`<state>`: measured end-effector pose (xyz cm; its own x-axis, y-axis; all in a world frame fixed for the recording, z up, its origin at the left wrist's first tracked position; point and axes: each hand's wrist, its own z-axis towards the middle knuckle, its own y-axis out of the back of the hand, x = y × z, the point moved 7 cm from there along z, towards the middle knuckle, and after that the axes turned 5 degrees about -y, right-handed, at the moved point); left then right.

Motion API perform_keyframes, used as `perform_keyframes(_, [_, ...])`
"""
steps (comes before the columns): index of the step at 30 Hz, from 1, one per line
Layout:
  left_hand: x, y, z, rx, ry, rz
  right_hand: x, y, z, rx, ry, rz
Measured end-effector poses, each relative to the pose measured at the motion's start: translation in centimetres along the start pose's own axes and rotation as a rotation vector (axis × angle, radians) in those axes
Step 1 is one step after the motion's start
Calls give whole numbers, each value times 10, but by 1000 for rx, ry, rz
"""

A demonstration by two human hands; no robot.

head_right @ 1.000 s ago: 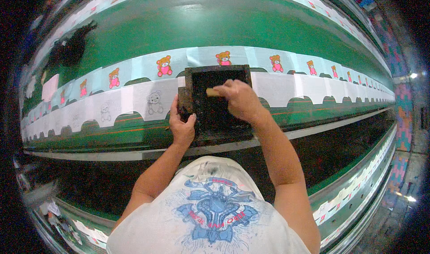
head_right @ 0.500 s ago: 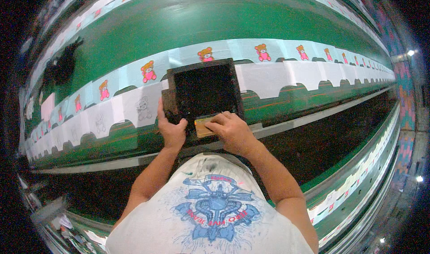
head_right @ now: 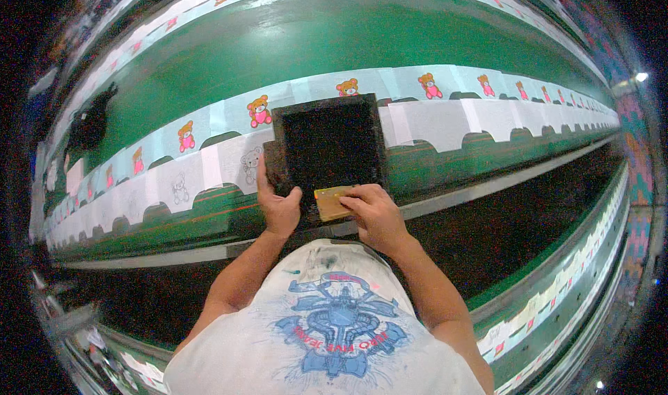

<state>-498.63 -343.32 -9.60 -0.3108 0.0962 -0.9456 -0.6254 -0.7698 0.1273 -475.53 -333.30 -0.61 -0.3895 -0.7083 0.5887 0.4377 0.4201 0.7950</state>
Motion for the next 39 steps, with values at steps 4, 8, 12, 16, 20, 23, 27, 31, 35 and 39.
perform_keyframes(4, [4,-40,-6,1,114,-99,-27,22,-7,27,76,-61])
perform_keyframes(8, [0,-59,-5,-18,163,-157,-33,32,-2,73,180,-124])
perform_keyframes(12, [-11,-63,-5,-27,131,-131,-30,33,9,192,236,-191])
perform_keyframes(16, [-10,-62,-4,-24,154,-100,-40,43,34,367,198,-209])
perform_keyframes(20, [-2,-61,-7,-27,164,-4,-58,58,91,390,183,-154])
perform_keyframes(23, [9,-63,-8,-56,230,-205,-69,57,136,316,176,-138])
perform_keyframes(27, [12,-62,-9,-36,195,-183,-81,48,178,165,157,-170])
perform_keyframes(31, [14,-61,-10,-22,190,-94,-81,40,163,191,94,-209])
perform_keyframes(35, [14,-62,-12,-34,163,-37,-59,37,117,187,128,-227])
perform_keyframes(39, [15,-64,-11,-40,143,-47,-38,31,72,224,121,-240])
